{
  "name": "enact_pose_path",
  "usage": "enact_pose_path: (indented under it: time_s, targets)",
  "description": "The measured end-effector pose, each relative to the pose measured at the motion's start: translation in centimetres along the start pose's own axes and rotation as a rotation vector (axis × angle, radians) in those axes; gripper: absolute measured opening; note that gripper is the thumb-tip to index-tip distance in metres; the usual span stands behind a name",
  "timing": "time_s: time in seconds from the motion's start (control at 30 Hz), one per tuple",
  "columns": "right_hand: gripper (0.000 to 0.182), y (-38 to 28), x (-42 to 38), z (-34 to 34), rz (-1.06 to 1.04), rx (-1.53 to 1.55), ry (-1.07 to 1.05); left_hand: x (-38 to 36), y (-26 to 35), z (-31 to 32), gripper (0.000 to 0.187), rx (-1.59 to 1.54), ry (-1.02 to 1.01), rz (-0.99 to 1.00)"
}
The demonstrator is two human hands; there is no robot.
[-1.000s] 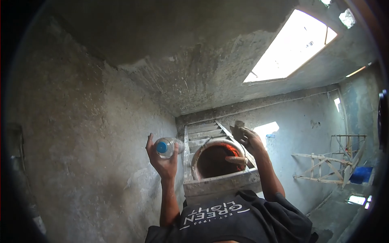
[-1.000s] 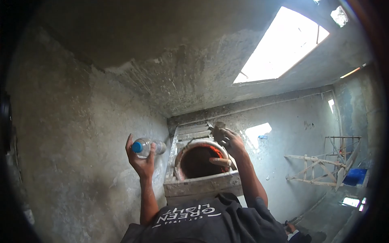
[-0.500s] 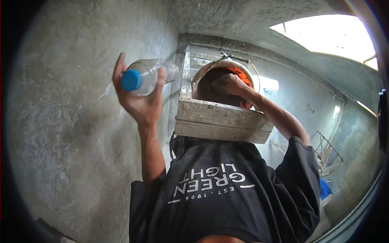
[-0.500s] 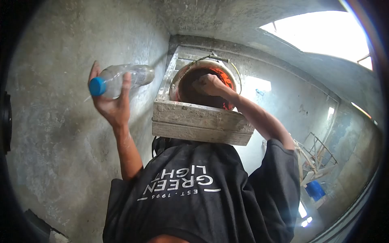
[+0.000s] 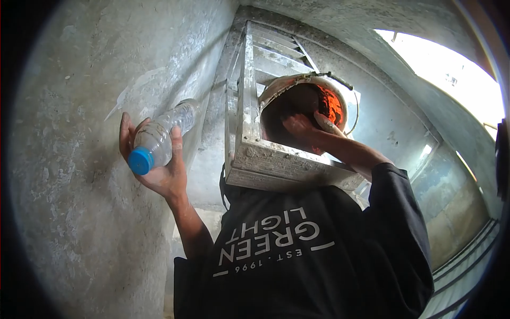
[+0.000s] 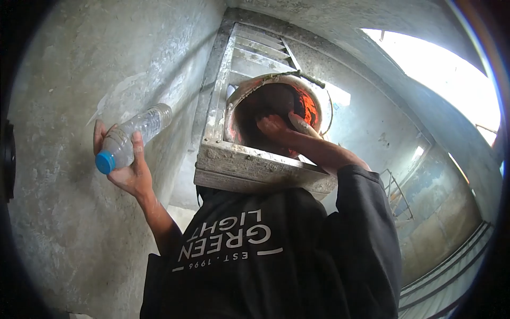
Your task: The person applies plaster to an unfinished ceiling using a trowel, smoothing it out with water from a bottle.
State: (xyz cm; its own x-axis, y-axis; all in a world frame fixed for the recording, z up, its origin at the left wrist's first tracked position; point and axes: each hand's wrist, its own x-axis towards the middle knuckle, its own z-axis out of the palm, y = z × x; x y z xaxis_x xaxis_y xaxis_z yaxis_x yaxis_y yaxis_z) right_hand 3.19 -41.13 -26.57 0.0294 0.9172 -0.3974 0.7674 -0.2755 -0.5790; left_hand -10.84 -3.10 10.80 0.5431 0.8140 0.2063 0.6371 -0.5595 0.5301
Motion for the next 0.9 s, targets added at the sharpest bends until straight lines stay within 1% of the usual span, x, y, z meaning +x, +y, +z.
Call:
enact_pose_path:
  time_s: [0.07, 0.1, 0.13, 0.17, 0.2, 0.27, 0.3, 0.37, 0.5, 0.53, 0.57, 0.6, 0.67, 0.73, 0.83, 0.87, 0.9]
  targets:
    - [0.02, -2.2, 1.0, -2.0, 0.054, 0.076, -0.032, -0.1, 0.2, 0.6, 0.065, 0.059, -0.046, 0.019]
    - [0.019, -5.0, 2.0, -7.9, 0.175, -0.046, -0.278, -0.2, 0.9, 1.2, 0.064, -0.031, -0.001, -0.03]
    - [0.018, -6.6, 2.5, -11.4, 0.296, -0.171, -0.525, -0.3, 1.3, 1.5, 0.063, -0.123, 0.043, -0.077]
    - [0.018, -6.7, 2.5, -11.6, 0.295, -0.166, -0.526, -0.2, 1.3, 1.6, 0.063, -0.12, 0.04, -0.077]
    - [0.023, -6.6, 2.4, -11.5, 0.551, 0.102, -0.447, -0.2, 1.2, 1.5, 0.064, -0.096, 0.015, -0.049]
    - [0.029, -5.9, 1.5, -9.7, 0.799, 0.372, -0.36, -0.3, 1.3, 1.5, 0.065, -0.072, -0.011, -0.024]
    - [0.031, -5.0, 0.7, -6.2, 0.794, 0.275, -0.133, -0.2, 1.4, 1.8, 0.065, -0.123, 0.006, -0.039]
    - [0.033, -4.6, 0.5, -4.9, 0.784, 0.174, 0.095, -0.1, 1.5, 2.0, 0.065, -0.179, 0.023, -0.052]
    - [0.035, -8.5, 3.1, -13.4, 0.637, 0.384, -0.176, 0.1, 1.3, 1.8, 0.065, -0.112, -0.007, -0.03]
    - [0.036, -8.8, 3.3, -14.2, 0.599, 0.435, -0.242, 0.2, 1.2, 1.9, 0.065, -0.088, -0.015, -0.019]
    - [0.036, -8.4, 3.3, -14.0, 0.6, 0.435, -0.238, 0.2, 1.2, 1.9, 0.065, -0.089, -0.015, -0.016]
    - [0.041, -7.6, 3.4, -13.4, 0.295, 0.254, -0.006, 0.2, 1.2, 1.8, 0.066, -0.052, -0.024, 0.001]
    - [0.045, -6.4, 3.7, -12.5, -0.012, 0.065, 0.227, 0.3, 1.2, 2.0, 0.067, -0.017, -0.03, 0.022]
    - [0.034, -6.0, 4.0, -11.6, -0.018, -0.087, 0.082, 0.2, 1.4, 2.2, 0.067, -0.095, -0.007, -0.005]
    - [0.021, -5.3, 4.4, -10.1, -0.033, -0.324, -0.131, 0.1, 1.5, 2.1, 0.068, -0.085, -0.018, -0.011]
    - [0.021, -5.0, 4.1, -9.7, -0.038, -0.325, -0.132, 0.0, 1.6, 2.0, 0.068, -0.082, -0.015, -0.015]
    - [0.016, -4.7, 3.7, -9.4, -0.063, -0.32, -0.093, 0.0, 1.5, 1.9, 0.069, -0.082, -0.023, -0.001]
